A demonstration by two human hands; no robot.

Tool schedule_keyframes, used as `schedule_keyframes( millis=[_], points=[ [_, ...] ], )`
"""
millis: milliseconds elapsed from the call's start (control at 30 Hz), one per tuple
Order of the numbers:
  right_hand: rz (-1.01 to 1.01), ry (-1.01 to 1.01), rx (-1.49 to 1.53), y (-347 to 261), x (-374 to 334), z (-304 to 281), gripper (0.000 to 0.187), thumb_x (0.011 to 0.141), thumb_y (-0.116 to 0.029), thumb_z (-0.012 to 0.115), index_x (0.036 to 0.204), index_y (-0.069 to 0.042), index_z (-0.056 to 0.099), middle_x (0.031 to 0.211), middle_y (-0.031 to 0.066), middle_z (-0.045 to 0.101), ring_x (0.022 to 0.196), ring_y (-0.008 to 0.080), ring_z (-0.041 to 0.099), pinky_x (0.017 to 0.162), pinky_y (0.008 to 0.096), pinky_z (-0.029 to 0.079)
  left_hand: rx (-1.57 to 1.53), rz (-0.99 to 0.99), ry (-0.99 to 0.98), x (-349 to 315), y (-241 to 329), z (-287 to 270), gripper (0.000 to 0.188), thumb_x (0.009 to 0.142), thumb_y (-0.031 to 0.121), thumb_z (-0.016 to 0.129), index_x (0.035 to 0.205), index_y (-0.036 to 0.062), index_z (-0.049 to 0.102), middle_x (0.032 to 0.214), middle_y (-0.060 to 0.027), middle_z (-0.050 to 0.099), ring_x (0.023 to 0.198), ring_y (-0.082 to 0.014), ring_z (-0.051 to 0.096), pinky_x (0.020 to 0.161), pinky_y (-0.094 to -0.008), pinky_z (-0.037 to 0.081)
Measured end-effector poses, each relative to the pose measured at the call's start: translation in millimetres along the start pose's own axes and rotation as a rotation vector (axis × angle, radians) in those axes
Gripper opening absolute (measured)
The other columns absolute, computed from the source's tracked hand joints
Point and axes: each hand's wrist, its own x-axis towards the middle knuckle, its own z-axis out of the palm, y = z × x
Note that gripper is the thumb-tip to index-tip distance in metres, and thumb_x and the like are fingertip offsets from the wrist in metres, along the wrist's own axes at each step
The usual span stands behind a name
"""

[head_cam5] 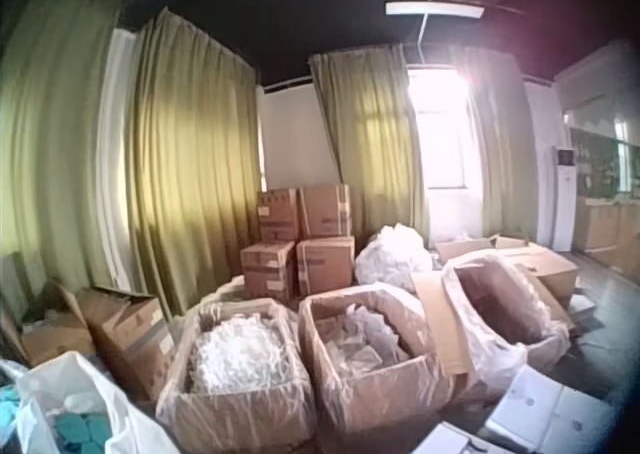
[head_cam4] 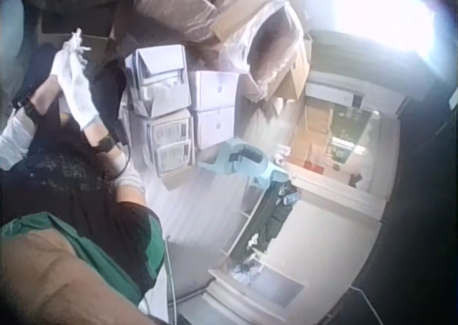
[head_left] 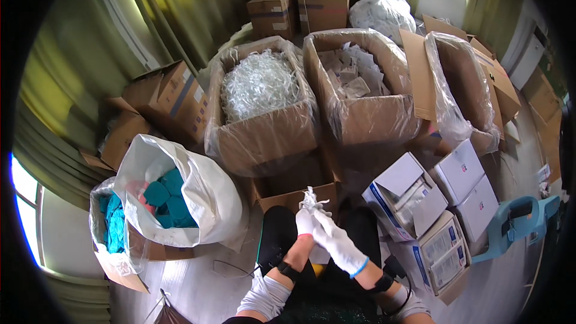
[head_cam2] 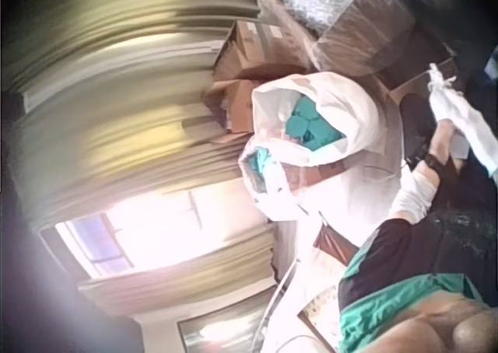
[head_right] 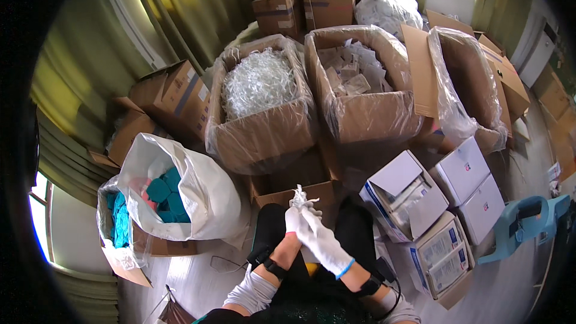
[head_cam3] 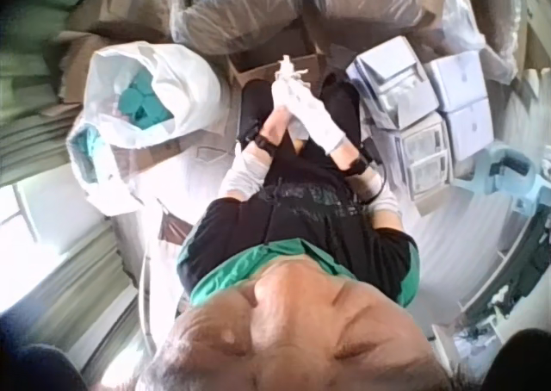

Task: The recorder is packaging individual face masks into bags and boxes.

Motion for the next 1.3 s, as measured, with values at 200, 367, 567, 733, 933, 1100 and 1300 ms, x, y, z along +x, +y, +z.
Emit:
schedule_keyframes(
  millis=[200, 367, 567, 733, 933, 1100, 1300],
  points=[
    [-0.21, 0.267, -0.027, -2, -18, -39, 0.016, 0.094, -0.005, 0.064, 0.108, -0.001, 0.071, 0.101, 0.0113, 0.074, 0.087, 0.022, 0.073, 0.076, 0.0304, 0.058, 0.14, -0.233, 0.205, 35, 76, -6, 0.014, 0.099, 0.025, 0.053, 0.091, 0.0141, 0.057, 0.057, 0.0051, 0.041, 0.036, -0.0083, 0.033, 0.033, -0.0259, 0.021],
    [-0.278, 0.407, -0.76, 83, -23, -87, 0.01, 0.083, -0.01, 0.068, 0.092, -0.011, 0.072, 0.089, 0.0131, 0.07, 0.08, 0.0337, 0.069, 0.069, 0.04, 0.055, 0.218, -0.51, -0.025, 89, 143, -21, 0.028, 0.096, 0.03, 0.056, 0.07, 0.0197, 0.055, 0.053, 0.0064, 0.042, 0.041, -0.0117, 0.041, 0.036, -0.0311, 0.029],
    [-0.455, 0.506, -0.864, 89, -16, -76, 0.014, 0.074, -0.006, 0.072, 0.087, -0.012, 0.069, 0.078, 0.01, 0.066, 0.069, 0.0306, 0.065, 0.061, 0.0394, 0.053, -0.229, 0.008, -0.422, 157, 367, 86, 0.077, 0.094, 0.053, 0.058, 0.143, -0.0043, 0.04, 0.147, -0.0241, 0.044, 0.129, -0.0429, 0.048, 0.106, -0.0539, 0.042],
    [-0.549, 0.542, -0.902, 98, -9, -75, 0.012, 0.078, -0.005, 0.069, 0.087, -0.013, 0.067, 0.078, 0.0094, 0.064, 0.068, 0.0308, 0.065, 0.06, 0.0403, 0.053, -0.137, -0.143, -0.259, 235, 314, 41, 0.049, 0.1, 0.031, 0.05, 0.142, 0.0075, 0.037, 0.148, -0.0197, 0.034, 0.136, -0.0387, 0.033, 0.113, -0.0503, 0.025],
    [-0.443, 0.458, -0.893, 100, -14, -81, 0.016, 0.077, -0.008, 0.066, 0.092, -0.013, 0.067, 0.083, 0.0082, 0.066, 0.074, 0.0315, 0.066, 0.063, 0.0421, 0.054, 0.114, -0.391, 0.026, 128, 70, -37, 0.012, 0.085, 0.015, 0.071, 0.076, 0.011, 0.065, 0.06, 0.0, 0.055, 0.05, -0.0176, 0.05, 0.047, -0.033, 0.041],
    [-0.468, 0.525, -0.799, 84, -22, -89, 0.017, 0.08, -0.008, 0.067, 0.095, -0.015, 0.066, 0.081, 0.0088, 0.064, 0.07, 0.0308, 0.065, 0.058, 0.0412, 0.053, 0.044, -0.677, 0.06, 28, -21, -62, 0.008, 0.089, 0.01, 0.069, 0.086, 0.0074, 0.061, 0.059, 0.0001, 0.048, 0.044, -0.0151, 0.045, 0.041, -0.0276, 0.038],
    [-0.079, 0.717, -1.195, 38, -15, -156, 0.028, 0.083, -0.013, 0.065, 0.11, -0.005, 0.06, 0.105, 0.0163, 0.062, 0.096, 0.0353, 0.062, 0.079, 0.045, 0.052, 0.145, -0.525, -0.056, -3, -15, -83, 0.027, 0.096, 0.018, 0.06, 0.116, 0.0, 0.063, 0.078, -0.0076, 0.06, 0.059, -0.0187, 0.054, 0.054, -0.0341, 0.047]
  ],
)
